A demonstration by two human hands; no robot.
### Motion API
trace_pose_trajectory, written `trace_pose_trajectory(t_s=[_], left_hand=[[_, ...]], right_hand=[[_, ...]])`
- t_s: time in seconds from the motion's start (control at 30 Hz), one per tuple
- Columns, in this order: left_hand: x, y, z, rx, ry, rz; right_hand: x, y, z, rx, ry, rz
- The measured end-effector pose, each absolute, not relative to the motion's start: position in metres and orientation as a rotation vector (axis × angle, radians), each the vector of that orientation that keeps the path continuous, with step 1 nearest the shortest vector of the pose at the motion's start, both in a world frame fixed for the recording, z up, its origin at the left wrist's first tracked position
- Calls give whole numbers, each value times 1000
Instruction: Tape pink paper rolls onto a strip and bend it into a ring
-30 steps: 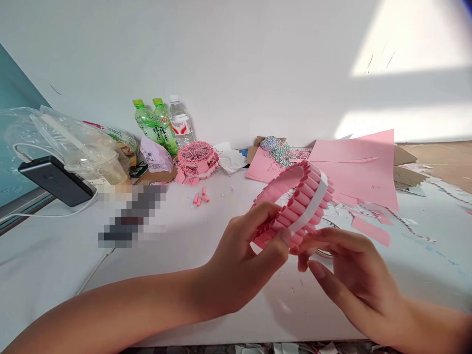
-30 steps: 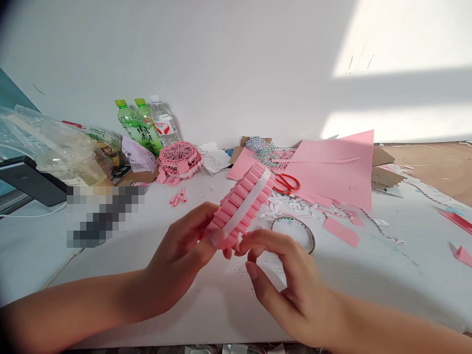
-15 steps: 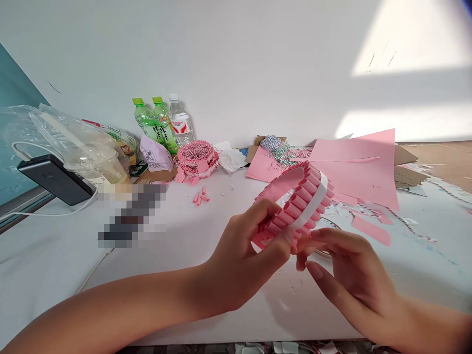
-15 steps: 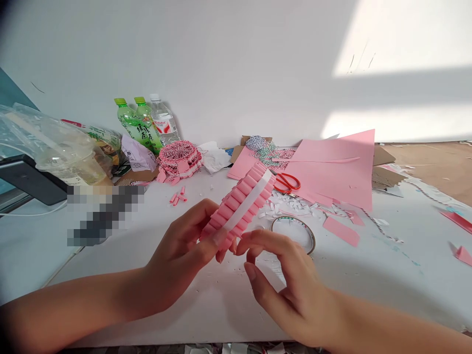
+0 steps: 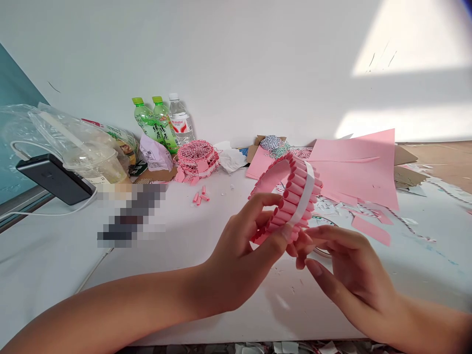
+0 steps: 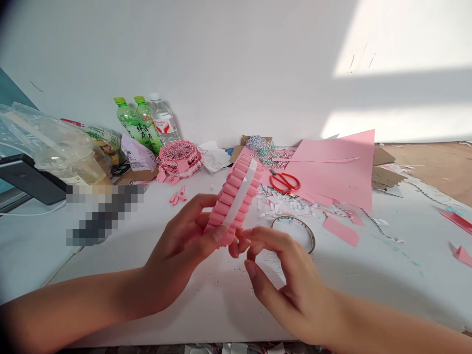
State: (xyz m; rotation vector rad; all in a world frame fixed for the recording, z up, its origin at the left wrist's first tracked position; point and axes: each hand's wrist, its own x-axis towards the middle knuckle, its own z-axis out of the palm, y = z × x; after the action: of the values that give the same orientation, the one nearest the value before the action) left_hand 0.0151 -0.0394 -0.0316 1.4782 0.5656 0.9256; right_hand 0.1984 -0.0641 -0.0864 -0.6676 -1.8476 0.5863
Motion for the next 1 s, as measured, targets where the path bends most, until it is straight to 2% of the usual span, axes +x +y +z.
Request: trace_pose_trajectory(t_s=[1.0], left_hand=[[15, -39, -32, 1508, 606, 911]], right_hand=[[200, -65, -90, -637, -1899, 592]])
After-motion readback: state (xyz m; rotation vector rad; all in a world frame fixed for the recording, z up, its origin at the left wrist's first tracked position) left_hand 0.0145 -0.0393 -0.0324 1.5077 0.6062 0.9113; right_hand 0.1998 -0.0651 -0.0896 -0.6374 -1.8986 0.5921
